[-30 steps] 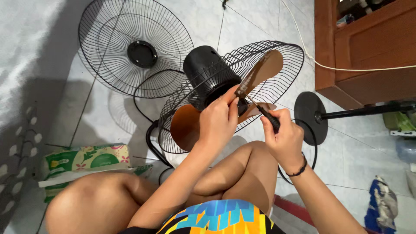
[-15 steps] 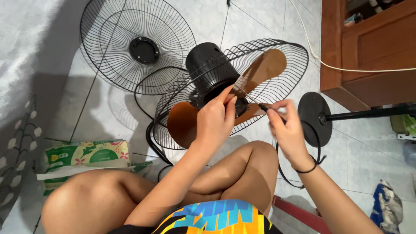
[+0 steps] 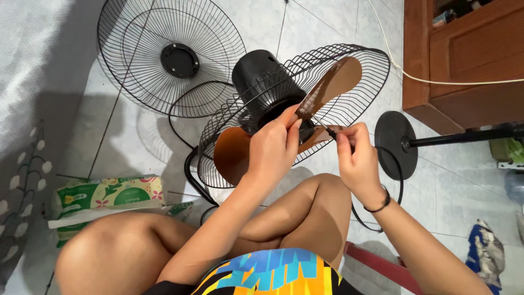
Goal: The person sits on the floor and assembles a standing fan. They attach the fan blades to the motor hub using a screwdriver, wipe a blade with a tissue, and secure the blades in place.
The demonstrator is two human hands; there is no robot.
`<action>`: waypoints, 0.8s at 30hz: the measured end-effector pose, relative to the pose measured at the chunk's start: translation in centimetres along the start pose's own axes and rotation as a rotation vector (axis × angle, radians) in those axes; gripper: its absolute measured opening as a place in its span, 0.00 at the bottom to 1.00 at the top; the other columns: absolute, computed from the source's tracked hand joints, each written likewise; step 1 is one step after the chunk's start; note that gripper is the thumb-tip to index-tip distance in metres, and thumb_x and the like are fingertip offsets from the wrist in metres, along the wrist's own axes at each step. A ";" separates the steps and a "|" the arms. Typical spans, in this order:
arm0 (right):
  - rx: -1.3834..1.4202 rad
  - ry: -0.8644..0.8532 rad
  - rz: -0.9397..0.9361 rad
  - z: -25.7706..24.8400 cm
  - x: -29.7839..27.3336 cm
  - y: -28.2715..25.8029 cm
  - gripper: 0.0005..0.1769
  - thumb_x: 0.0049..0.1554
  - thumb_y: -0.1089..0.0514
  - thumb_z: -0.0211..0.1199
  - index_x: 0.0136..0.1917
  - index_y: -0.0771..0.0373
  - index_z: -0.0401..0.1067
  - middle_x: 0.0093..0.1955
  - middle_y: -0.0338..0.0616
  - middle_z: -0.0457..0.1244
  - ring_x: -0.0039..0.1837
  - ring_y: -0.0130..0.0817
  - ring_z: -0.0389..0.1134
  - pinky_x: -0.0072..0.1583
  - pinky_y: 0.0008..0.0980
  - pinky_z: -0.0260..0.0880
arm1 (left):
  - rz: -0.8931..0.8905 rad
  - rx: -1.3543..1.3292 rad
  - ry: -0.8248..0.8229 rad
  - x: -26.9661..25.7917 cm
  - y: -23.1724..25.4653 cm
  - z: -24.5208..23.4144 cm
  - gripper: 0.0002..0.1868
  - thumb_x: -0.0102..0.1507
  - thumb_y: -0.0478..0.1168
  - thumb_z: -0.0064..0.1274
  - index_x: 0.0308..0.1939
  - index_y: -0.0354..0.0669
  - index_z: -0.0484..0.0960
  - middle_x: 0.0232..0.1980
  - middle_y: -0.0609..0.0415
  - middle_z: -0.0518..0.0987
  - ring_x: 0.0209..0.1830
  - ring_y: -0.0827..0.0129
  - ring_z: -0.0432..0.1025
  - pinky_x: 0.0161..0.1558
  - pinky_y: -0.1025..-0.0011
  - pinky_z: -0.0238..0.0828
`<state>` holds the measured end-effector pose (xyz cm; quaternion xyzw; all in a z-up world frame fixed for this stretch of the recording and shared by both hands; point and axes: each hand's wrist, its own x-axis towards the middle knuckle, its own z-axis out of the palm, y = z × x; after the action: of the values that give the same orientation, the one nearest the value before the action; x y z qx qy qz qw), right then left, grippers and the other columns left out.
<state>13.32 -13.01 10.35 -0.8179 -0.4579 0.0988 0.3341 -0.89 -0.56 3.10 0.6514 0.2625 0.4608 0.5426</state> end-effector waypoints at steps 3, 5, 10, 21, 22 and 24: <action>0.654 -0.091 0.579 -0.4 1.1 0.4 0.06 0.68 0.57 0.51 0.49 0.58 0.60 0.32 0.30 0.55 0.31 0.19 0.50 0.30 0.22 0.45 | -0.010 0.000 0.015 0.1 -0.1 -0.1 0.16 0.69 0.36 0.49 0.60 0.44 0.78 0.40 0.49 0.84 0.37 0.52 0.78 0.39 0.60 0.74; 0.766 -0.162 0.694 -1.1 1.5 0.1 0.06 0.67 0.55 0.49 0.48 0.57 0.62 0.29 0.29 0.51 0.30 0.19 0.48 0.29 0.21 0.43 | -0.006 0.016 0.014 0.0 -0.2 0.0 0.16 0.69 0.36 0.49 0.61 0.44 0.78 0.40 0.48 0.84 0.37 0.51 0.78 0.38 0.59 0.74; 0.761 -0.249 0.659 -1.2 1.3 -1.8 0.06 0.67 0.55 0.51 0.49 0.57 0.62 0.28 0.29 0.49 0.29 0.18 0.46 0.29 0.21 0.42 | -0.008 -0.019 0.052 -0.3 -0.4 0.2 0.15 0.69 0.37 0.49 0.60 0.41 0.78 0.42 0.48 0.85 0.38 0.52 0.79 0.39 0.60 0.75; -0.918 -0.033 -0.571 -0.8 0.5 -3.9 0.08 0.61 0.60 0.66 0.49 0.62 0.67 0.38 0.47 0.66 0.40 0.44 0.69 0.40 0.38 0.66 | 0.013 0.007 0.069 -0.1 -0.4 0.3 0.15 0.69 0.36 0.50 0.59 0.41 0.78 0.41 0.48 0.85 0.39 0.51 0.78 0.40 0.59 0.74; -0.883 -0.046 -0.505 -0.6 0.6 -3.3 0.09 0.62 0.59 0.66 0.49 0.62 0.67 0.36 0.47 0.66 0.39 0.45 0.69 0.39 0.39 0.66 | 0.019 0.005 0.057 -0.1 -0.4 0.4 0.15 0.69 0.36 0.50 0.59 0.42 0.78 0.41 0.48 0.85 0.39 0.51 0.78 0.40 0.59 0.74; -0.678 -0.080 -0.404 -0.4 0.8 -2.3 0.09 0.64 0.59 0.63 0.50 0.63 0.65 0.37 0.45 0.65 0.38 0.41 0.69 0.39 0.35 0.66 | 0.026 0.003 0.041 -0.1 -0.4 0.3 0.15 0.69 0.35 0.49 0.59 0.43 0.78 0.40 0.48 0.84 0.39 0.52 0.79 0.40 0.59 0.74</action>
<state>12.41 -11.78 12.24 -0.7709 -0.6288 -0.0940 0.0397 -0.63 -0.69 2.65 0.6459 0.2657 0.4806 0.5303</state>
